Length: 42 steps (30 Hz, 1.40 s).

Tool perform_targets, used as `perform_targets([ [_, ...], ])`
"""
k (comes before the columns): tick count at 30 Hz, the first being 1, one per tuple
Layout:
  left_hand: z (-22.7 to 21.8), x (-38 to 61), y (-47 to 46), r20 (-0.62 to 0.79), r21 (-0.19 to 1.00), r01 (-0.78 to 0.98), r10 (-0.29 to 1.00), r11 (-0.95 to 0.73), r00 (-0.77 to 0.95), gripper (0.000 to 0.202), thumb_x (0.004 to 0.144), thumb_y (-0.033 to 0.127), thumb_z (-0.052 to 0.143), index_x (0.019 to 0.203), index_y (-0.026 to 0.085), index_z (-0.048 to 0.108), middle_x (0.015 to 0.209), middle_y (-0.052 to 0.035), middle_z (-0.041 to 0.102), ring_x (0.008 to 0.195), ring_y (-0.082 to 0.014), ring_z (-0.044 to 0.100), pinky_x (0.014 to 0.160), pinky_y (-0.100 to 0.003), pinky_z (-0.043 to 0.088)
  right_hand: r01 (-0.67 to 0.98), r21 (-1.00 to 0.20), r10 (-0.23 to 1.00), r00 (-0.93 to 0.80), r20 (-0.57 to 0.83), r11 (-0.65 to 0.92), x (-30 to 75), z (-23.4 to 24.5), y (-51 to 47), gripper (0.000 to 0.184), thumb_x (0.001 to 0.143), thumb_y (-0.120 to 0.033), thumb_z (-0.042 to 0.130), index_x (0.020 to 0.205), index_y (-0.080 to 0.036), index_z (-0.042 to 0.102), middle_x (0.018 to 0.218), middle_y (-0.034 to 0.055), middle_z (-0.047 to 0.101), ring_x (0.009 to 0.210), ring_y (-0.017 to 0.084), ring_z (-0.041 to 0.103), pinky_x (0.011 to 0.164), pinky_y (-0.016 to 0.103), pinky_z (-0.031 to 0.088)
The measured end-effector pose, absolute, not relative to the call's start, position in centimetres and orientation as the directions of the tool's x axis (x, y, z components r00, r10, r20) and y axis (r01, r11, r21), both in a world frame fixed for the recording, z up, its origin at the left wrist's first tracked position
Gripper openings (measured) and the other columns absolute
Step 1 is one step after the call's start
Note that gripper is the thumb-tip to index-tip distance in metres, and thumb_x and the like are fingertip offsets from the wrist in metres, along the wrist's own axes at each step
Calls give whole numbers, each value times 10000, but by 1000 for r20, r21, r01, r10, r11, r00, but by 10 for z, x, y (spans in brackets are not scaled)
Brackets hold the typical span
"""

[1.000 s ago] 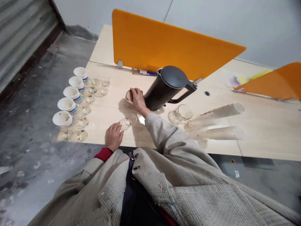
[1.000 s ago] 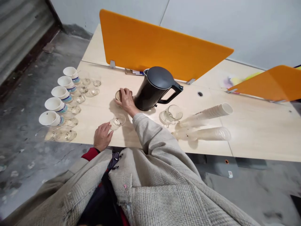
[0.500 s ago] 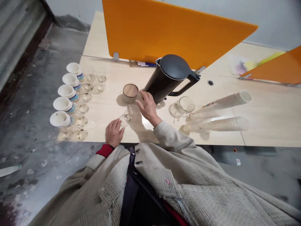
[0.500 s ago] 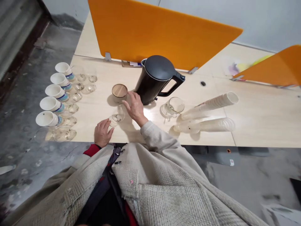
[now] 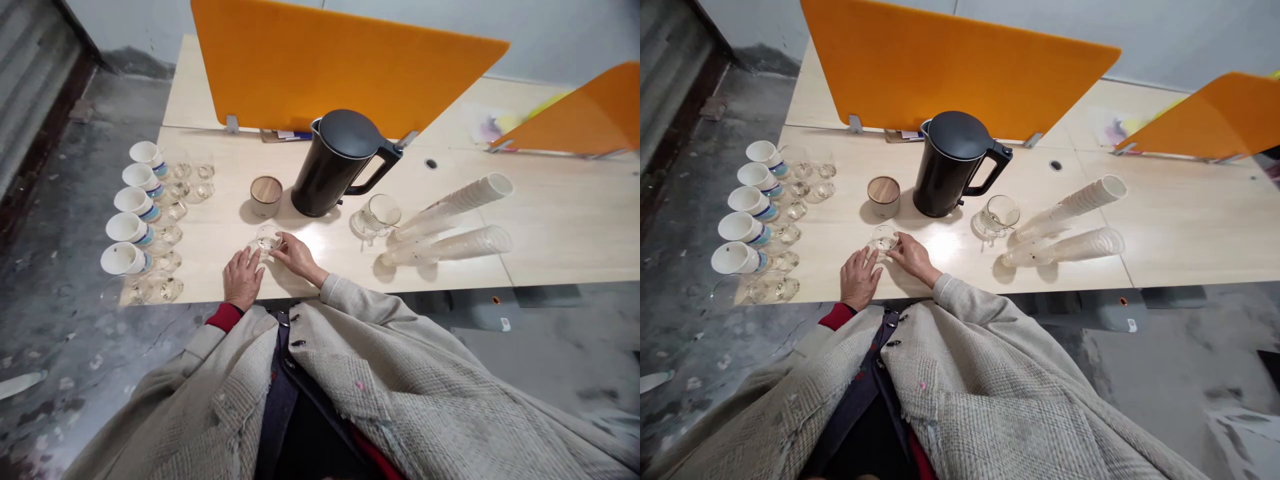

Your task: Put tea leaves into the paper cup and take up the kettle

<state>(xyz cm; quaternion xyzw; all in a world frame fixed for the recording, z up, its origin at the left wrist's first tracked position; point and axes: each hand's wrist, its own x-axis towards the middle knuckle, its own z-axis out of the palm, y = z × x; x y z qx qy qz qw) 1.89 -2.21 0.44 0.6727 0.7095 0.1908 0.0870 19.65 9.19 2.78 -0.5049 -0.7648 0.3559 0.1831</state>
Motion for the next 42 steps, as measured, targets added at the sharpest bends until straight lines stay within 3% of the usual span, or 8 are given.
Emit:
perform_targets([
  [8, 4, 17, -23, 146, 393, 920, 986, 13, -77, 557, 1064, 438, 506, 1581, 245, 584, 1661, -142, 556, 1490, -384, 504, 1180, -559, 444, 607, -759, 925, -379, -19, 234, 220, 33, 95, 684, 895, -338, 815, 1495, -133, 561, 1268, 149, 738, 916, 241, 751, 866, 417, 626],
  [12, 0, 17, -22, 164, 394, 919, 983, 10, -81, 552, 1055, 430, 525, 1563, 228, 598, 1646, -150, 574, 1481, -390, 522, 1165, -567, 456, 529, -814, 969, -80, 232, 238, 272, 57, 121, 617, 970, -467, 683, 1497, -182, 537, 1275, 158, 709, 961, 246, 742, 776, 388, 633],
  [16, -2, 17, -20, 168, 405, 914, 981, 22, -98, 559, 1047, 425, 527, 1552, 198, 603, 1636, -166, 580, 1490, -399, 523, 1162, -584, 457, 558, -768, 813, 259, 522, 315, 325, 86, 174, 650, 1033, -599, 547, 1590, -285, 429, 1450, 163, 574, 1258, 274, 677, 919, 432, 636],
  [20, -1, 17, -19, 162, 415, 909, 981, 33, -110, 571, 1039, 427, 527, 1545, 172, 606, 1637, -174, 578, 1482, -401, 531, 1172, -584, 451, 505, -774, 781, 271, 563, 382, 346, 96, 236, 654, 1050, -706, 432, 1548, -282, 448, 1532, 164, 473, 1484, 308, 527, 1098, 552, 556],
  [25, -2, 15, -21, 176, 419, 908, 979, 21, -104, 577, 1041, 426, 512, 1557, 180, 595, 1633, -159, 586, 1475, -385, 534, 1178, -564, 450, 354, -815, 795, 245, 554, 459, 344, 97, 276, 574, 1038, -782, 386, 1117, -250, 588, 1060, 41, 630, 1022, 192, 703, 947, 428, 603],
  [30, 0, 15, -22, 170, 409, 912, 980, 25, -103, 564, 1048, 430, 508, 1548, 185, 600, 1635, -147, 587, 1481, -373, 531, 1181, -540, 450, 225, -879, 854, 230, 467, 420, 334, 104, 248, 617, 936, -871, 509, 792, -274, 458, 645, -82, 428, 525, 101, 480, 533, 257, 447],
  [34, 2, 16, -23, 154, 410, 912, 983, 29, -100, 561, 1054, 427, 500, 1538, 163, 604, 1633, -164, 585, 1497, -372, 521, 1184, -541, 451, 161, -904, 868, 258, 425, 395, 326, 110, 207, 648, 848, -887, 619, 727, -288, 405, 561, -114, 335, 444, 84, 382, 450, 255, 353],
  [42, -8, 7, -29, 258, 501, 865, 959, -28, -119, 484, 1074, 454, 469, 1391, 168, 698, 1449, -172, 723, 1437, -333, 598, 1196, -535, 483, 173, -936, 871, 345, 350, 308, 336, 123, 115, 576, 848, -748, 676, 704, -296, 347, 545, -108, 342, 441, 95, 357, 432, 259, 342],
])
